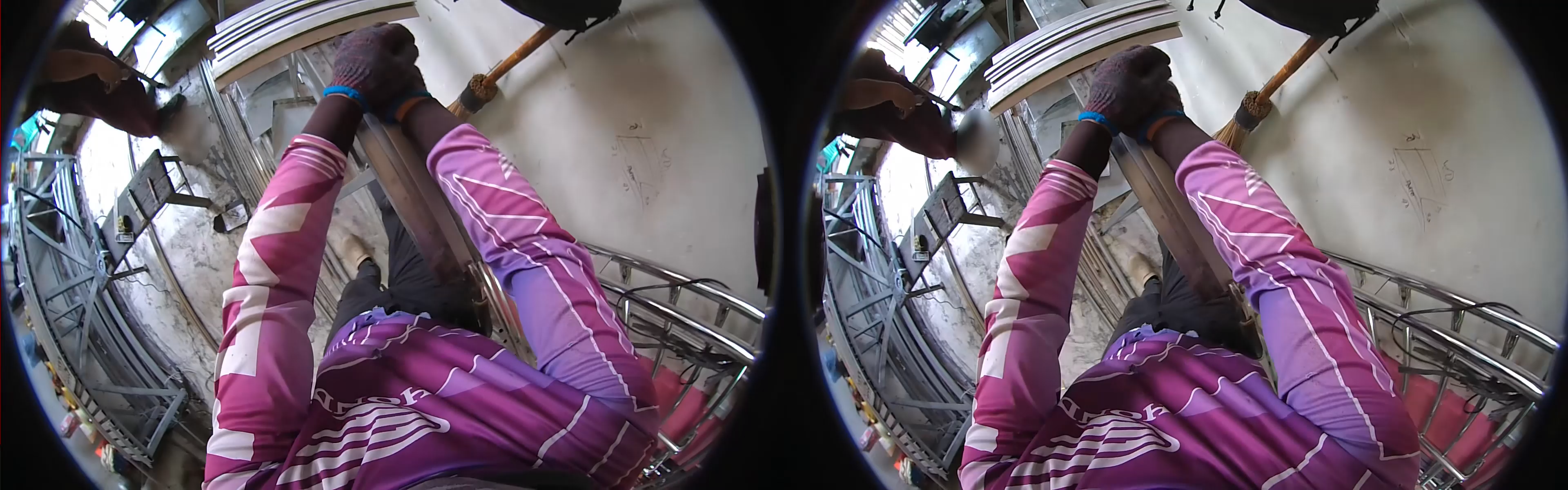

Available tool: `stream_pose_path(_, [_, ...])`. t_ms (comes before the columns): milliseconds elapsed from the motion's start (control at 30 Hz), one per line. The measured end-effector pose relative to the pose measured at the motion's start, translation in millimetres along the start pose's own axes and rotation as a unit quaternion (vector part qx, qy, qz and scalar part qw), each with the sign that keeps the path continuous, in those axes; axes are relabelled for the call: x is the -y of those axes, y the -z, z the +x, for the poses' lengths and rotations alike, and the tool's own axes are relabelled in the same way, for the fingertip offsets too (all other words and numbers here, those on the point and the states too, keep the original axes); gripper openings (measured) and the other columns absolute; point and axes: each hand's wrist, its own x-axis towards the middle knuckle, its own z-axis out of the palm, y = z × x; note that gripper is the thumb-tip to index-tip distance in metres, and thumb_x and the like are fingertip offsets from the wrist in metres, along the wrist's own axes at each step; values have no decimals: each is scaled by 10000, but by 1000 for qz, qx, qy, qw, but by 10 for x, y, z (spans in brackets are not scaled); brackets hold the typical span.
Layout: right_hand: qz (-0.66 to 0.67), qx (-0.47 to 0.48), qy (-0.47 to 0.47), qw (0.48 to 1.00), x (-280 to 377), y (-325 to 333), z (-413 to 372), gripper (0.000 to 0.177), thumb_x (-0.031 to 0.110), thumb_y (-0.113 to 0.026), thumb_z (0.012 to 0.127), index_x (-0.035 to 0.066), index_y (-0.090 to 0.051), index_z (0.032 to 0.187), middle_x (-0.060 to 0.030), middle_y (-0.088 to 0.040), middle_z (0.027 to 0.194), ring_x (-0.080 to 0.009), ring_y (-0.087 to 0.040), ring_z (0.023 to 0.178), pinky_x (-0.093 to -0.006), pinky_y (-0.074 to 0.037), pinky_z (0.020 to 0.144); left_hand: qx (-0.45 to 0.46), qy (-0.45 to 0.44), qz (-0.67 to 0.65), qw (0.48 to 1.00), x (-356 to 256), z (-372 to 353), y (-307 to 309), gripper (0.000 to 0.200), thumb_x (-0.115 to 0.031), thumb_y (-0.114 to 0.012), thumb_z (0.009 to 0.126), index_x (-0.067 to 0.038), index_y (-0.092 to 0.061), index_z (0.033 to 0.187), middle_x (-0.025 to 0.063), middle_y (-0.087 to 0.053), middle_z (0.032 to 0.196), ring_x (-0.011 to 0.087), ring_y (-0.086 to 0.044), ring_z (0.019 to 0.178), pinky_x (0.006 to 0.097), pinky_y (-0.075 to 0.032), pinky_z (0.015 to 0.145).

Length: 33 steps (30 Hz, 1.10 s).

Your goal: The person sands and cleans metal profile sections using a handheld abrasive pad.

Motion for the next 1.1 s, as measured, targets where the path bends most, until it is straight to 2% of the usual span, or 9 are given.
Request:
stream_pose_path(133, [-8, 2, -17, 1000, 349, 390, -497, 370, 419, -582, 991, 193, -689, 1263, -113, -646, 1388, -306, -586, 1311, -465, -389, 1181, -71, -22, 49, 996, -393, -439, -67, 253, -339, -764, 760, -201, -801, 969, 112, -709, 969, 342, -687, 930, 482, -518, 799])
stream_pose_path(200, [-21, 12, -16, 1000, 565, 784, -1002, 393, 417, -590, 987, 182, -666, 1293, -116, -636, 1393, -307, -576, 1321, -465, -385, 1184, -99, -16, -93, 991, -759, -821, -78, 250, -298, -764, 752, -209, -796, 984, 88, -692, 944, 312, -651, 975, 493, -472, 810])
stream_pose_path(367, [-46, 68, -2, 997, 934, 1497, -1828, 467, 414, -612, 978, 157, -607, 1368, -123, -611, 1406, -309, -549, 1345, -463, -378, 1191, 34, -83, -175, 980, -1442, -1182, 151, 213, -169, -716, 792, -114, -747, 995, 151, -691, 940, 379, -665, 924, 473, -541, 804])
stream_pose_path(467, [-68, 91, 3, 993, 1063, 1853, -2028, 519, 412, -626, 972, 142, -572, 1413, -127, -596, 1414, -310, -533, 1360, -462, -373, 1196, 47, -32, -261, 964, -1486, -1177, -48, 213, -194, -703, 817, -116, -741, 1011, 146, -693, 963, 387, -666, 941, 480, -545, 813])
stream_pose_path(633, [-82, 127, -2, 989, 1112, 1740, -1703, 595, 409, -643, 965, 122, -525, 1473, -133, -576, 1425, -312, -511, 1380, -461, -366, 1202, 164, -38, -92, 981, -1038, -1013, -214, 225, -259, -680, 883, -136, -739, 1062, 129, -699, 1020, 391, -677, 967, 492, -555, 835])
stream_pose_path(767, [-72, 179, 30, 981, 845, 1382, -973, 601, 465, -614, 958, 163, -510, 1466, -99, -561, 1462, -273, -454, 1436, -424, -313, 1231, 43, -7, -119, 992, -493, -592, -223, 244, -278, -699, 877, -113, -740, 1053, 148, -732, 1000, 393, -704, 969, 472, -570, 845])
stream_pose_path(900, [-103, 92, 29, 990, 433, 665, -269, 687, 511, -671, 839, 139, -554, 1404, -181, -570, 1382, -390, -509, 1312, -551, -346, 1136, 52, 41, -64, 996, -47, -28, -17, 266, -298, -690, 912, -93, -746, 1073, 167, -744, 1070, 370, -712, 1025, 445, -574, 885])
stream_pose_path(933, [-199, 129, 33, 971, 577, 817, -199, 642, 576, -605, 901, 191, -550, 1411, -122, -580, 1423, -329, -491, 1341, -487, -308, 1194, 36, 34, -21, 999, 5, 45, -20, 270, -299, -681, 908, -100, -748, 1078, 164, -745, 1055, 366, -712, 1020, 463, -571, 889])
stream_pose_path(1100, [-235, 129, 29, 963, 958, 1153, -354, 613, 515, -624, 882, 172, -573, 1387, -106, -579, 1422, -332, -476, 1360, -540, -344, 1117, -3, -23, -3, 1000, -286, -299, -47, 203, -294, -712, 857, -203, -772, 1028, 73, -731, 982, 290, -706, 938, 439, -564, 838])
